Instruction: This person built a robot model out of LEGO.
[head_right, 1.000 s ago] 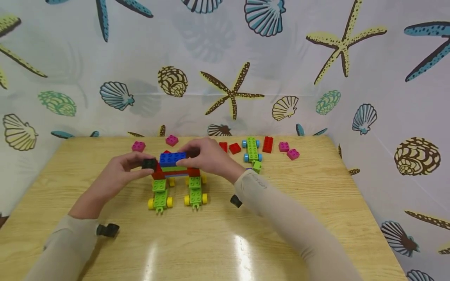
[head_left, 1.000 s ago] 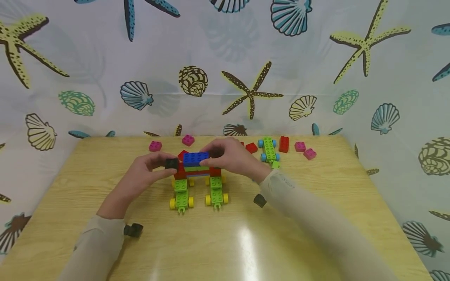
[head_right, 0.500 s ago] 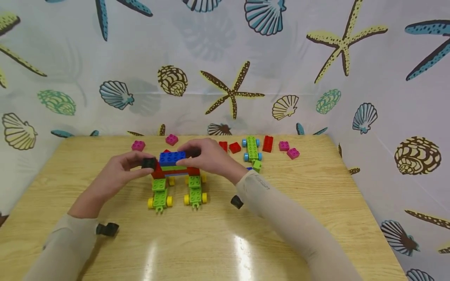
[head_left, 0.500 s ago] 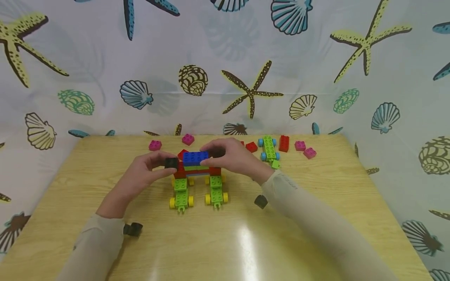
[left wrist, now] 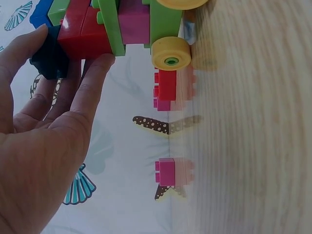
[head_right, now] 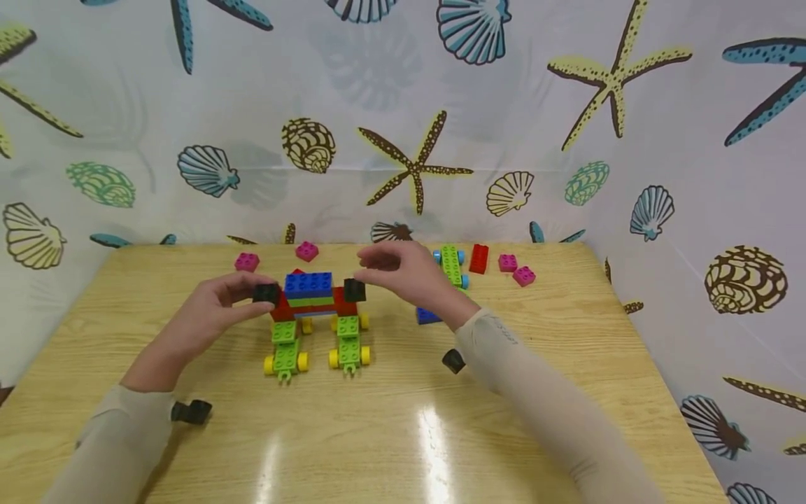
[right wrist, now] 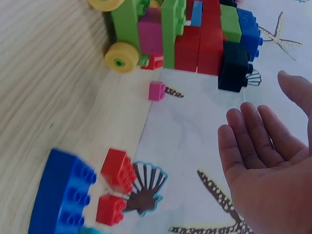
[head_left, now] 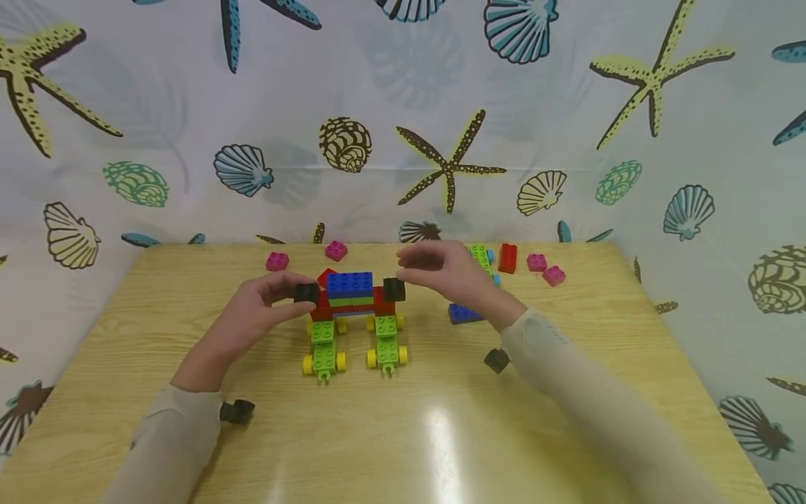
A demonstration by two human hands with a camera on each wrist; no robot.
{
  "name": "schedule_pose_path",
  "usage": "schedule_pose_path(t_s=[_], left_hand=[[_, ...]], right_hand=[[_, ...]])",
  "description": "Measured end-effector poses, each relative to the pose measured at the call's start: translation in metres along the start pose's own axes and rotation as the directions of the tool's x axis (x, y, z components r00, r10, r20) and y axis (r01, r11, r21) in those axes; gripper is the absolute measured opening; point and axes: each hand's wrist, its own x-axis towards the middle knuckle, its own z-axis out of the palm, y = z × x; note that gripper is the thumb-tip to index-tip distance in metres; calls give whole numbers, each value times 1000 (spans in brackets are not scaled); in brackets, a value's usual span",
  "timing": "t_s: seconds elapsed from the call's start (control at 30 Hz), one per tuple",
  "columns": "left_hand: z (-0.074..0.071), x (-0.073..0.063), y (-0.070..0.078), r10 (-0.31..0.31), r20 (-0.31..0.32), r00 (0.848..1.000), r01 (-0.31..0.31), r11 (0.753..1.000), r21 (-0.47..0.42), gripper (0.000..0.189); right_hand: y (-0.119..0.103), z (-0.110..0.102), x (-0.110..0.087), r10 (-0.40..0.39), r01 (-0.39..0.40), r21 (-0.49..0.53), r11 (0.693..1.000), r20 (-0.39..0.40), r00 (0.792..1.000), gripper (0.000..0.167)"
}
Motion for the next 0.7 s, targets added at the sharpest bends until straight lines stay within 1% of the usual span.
schedule_pose_path(t_s=[0.13,0.3,0.47,0.57,0.7], left_hand=[[-1,2,1,-6,4,1000,6,1000,0,50],[-3,4,2,-5,-1,1000,5,1000,17,50],[-4,4,-1,-16,-1,1000,16,999,50,50],[-3,4,-3,-13,2,1000,13,999,40,51],[-2,3,-2,0,8,1000,0,1000,22,50]], right_hand=[[11,-13,-10,27,-28,-42,999,-22,999,39],[27,-26,-24,98,-103,-98,990,-58,994,42],[46,-31,-40,146,-162,-159,974,-104,984,43],[56,-34,-49,161,-184,-192,964,-130,978,44],[62,-38,-57,177,-206,-220,953,-144,974,45]])
